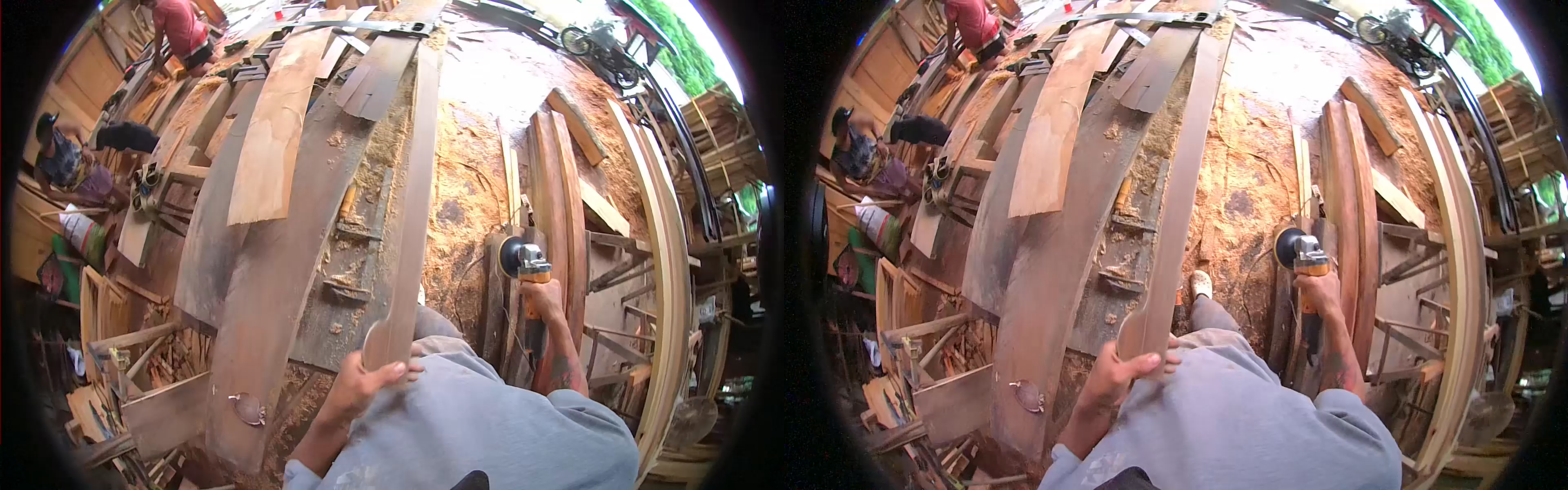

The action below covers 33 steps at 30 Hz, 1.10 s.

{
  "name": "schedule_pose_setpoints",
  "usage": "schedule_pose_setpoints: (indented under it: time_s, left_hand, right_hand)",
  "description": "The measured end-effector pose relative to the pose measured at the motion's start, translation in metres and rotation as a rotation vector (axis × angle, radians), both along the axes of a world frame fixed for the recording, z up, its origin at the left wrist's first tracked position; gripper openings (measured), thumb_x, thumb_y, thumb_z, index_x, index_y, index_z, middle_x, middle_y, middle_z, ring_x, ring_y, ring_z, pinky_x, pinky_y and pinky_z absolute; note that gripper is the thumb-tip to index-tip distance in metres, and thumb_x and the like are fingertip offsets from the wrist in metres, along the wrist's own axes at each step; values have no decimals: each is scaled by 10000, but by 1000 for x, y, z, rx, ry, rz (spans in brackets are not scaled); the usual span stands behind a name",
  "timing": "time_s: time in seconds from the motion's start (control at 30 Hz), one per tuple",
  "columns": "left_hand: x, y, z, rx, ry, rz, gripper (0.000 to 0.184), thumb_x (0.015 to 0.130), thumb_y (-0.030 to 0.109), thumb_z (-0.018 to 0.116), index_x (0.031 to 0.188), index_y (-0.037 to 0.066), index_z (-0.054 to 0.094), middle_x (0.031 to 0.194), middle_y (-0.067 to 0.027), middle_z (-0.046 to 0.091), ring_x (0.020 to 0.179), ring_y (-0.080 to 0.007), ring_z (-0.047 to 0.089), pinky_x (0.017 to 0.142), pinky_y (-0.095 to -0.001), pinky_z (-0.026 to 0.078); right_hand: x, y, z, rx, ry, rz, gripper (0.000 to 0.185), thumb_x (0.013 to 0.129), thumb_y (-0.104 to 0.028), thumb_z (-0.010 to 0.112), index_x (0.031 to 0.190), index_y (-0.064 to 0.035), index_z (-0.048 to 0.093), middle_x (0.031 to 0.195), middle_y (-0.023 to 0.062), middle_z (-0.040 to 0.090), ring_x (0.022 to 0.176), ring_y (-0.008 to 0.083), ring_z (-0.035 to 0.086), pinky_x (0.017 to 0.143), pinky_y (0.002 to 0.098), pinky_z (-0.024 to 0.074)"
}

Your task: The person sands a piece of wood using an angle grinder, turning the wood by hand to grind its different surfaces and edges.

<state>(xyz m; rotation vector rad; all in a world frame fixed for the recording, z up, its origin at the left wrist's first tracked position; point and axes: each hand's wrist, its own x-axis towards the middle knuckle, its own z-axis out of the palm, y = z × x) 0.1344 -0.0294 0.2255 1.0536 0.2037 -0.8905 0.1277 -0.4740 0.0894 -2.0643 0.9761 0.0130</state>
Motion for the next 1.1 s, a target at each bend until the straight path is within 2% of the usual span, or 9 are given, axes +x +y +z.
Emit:
schedule_pose_setpoints:
  time_s: [0.1,0.17,0.2,0.3,0.4,0.57,0.63,0.9,1.1]
  left_hand:
    - [2,-14,36,-220,50,25,492,958,117,695,1367,-126,567,1331,-221,671,1166,-290,712,1009,-398,601]
    - [7,-19,69,-353,65,108,559,957,71,662,1434,-153,474,1388,-288,618,1192,-376,699,1034,-463,599]
    - [11,-20,84,-361,56,109,559,957,71,662,1434,-153,474,1388,-288,618,1192,-376,699,1034,-463,599]
    - [24,-20,119,-512,47,133,518,986,59,639,1421,-160,461,1380,-287,619,1233,-339,676,1080,-421,585]
    - [32,-23,145,-648,-40,129,473,1042,18,513,1406,-257,388,1414,-366,553,1272,-377,647,1078,-369,608]
    - [45,-25,155,-681,-141,127,448,1018,8,561,1341,-275,432,1404,-398,541,1306,-415,614,1133,-419,569]
    - [49,-21,154,-687,-276,89,426,992,-18,569,1301,-288,455,1414,-407,526,1337,-424,586,1161,-439,543]
    - [64,-19,163,-699,-244,63,415,966,-38,573,1271,-298,468,1439,-419,494,1362,-424,564,1164,-446,536]
    - [68,-17,169,-641,-279,35,455,965,-22,583,1313,-283,450,1420,-414,513,1357,-443,563,1156,-457,535]
  right_hand:
    - [-56,21,14,90,-30,-62,197,708,-121,803,849,12,767,748,45,703,662,151,666,604,342,515]
    - [-88,28,12,18,-20,-130,206,707,-124,803,859,13,771,758,45,708,662,152,666,607,348,518]
    - [-101,31,15,11,-31,-127,206,707,-124,803,859,13,771,758,45,708,662,152,666,607,348,518]
    - [-135,42,25,66,-187,-176,234,703,-124,796,892,13,778,781,44,718,675,156,677,622,340,531]
    - [-164,43,27,61,-191,-219,242,698,-124,799,901,6,781,788,43,720,673,152,675,624,330,530]
    - [-193,41,26,111,-234,-288,242,710,-128,810,901,14,767,819,49,721,706,153,683,633,346,533]
    - [-197,40,27,131,-215,-319,233,706,-108,804,901,14,765,827,51,720,708,154,680,634,349,530]
    - [-173,35,37,110,-255,-315,220,688,-77,781,882,26,755,787,64,709,641,174,671,600,345,535]
    - [-143,33,52,114,-279,-269,246,693,-87,787,914,17,760,819,66,718,673,171,680,611,340,539]
